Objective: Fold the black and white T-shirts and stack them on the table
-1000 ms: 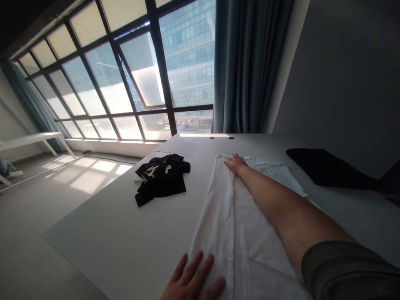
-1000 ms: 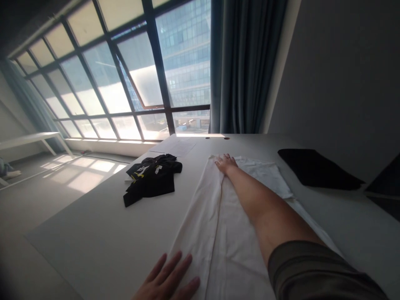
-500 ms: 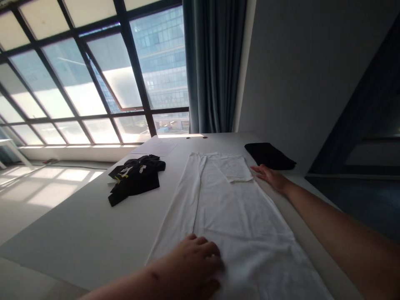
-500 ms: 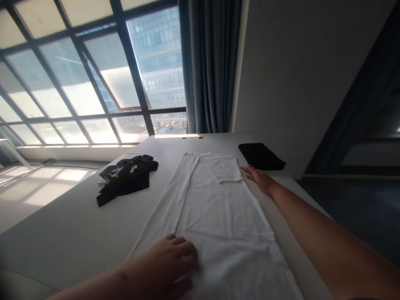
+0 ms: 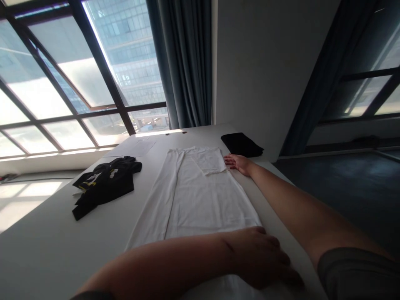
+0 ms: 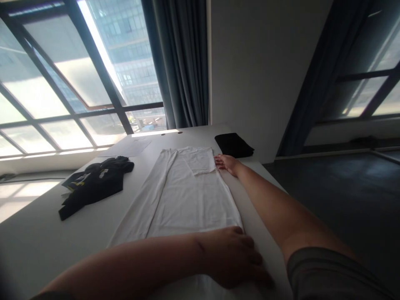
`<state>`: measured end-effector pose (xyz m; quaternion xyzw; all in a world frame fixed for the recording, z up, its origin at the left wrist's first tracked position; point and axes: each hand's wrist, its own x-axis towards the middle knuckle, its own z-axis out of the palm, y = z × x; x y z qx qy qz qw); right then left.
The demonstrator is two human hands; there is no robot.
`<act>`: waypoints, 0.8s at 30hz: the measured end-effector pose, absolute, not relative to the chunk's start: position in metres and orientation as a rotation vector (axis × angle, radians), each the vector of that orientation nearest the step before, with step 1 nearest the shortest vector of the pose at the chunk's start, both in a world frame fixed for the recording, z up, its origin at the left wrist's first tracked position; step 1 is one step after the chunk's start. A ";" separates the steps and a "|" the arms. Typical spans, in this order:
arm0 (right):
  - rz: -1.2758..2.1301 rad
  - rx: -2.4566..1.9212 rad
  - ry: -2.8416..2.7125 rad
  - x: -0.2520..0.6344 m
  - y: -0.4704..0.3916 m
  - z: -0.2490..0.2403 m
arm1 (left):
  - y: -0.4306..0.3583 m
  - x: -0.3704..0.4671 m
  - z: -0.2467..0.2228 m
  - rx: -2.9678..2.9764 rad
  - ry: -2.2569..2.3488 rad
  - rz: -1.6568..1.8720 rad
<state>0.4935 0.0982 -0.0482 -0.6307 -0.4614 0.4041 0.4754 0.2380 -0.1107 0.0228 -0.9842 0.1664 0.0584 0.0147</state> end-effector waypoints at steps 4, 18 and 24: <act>0.917 -1.642 -1.147 0.494 0.118 -0.048 | -0.104 0.224 0.029 -3.022 0.560 0.111; 0.348 -2.088 -1.329 0.461 0.204 -0.028 | -0.091 0.078 0.028 -3.075 0.232 -0.431; 0.225 -2.189 -1.481 0.416 0.234 -0.019 | -0.085 0.021 0.023 -3.089 0.030 -0.512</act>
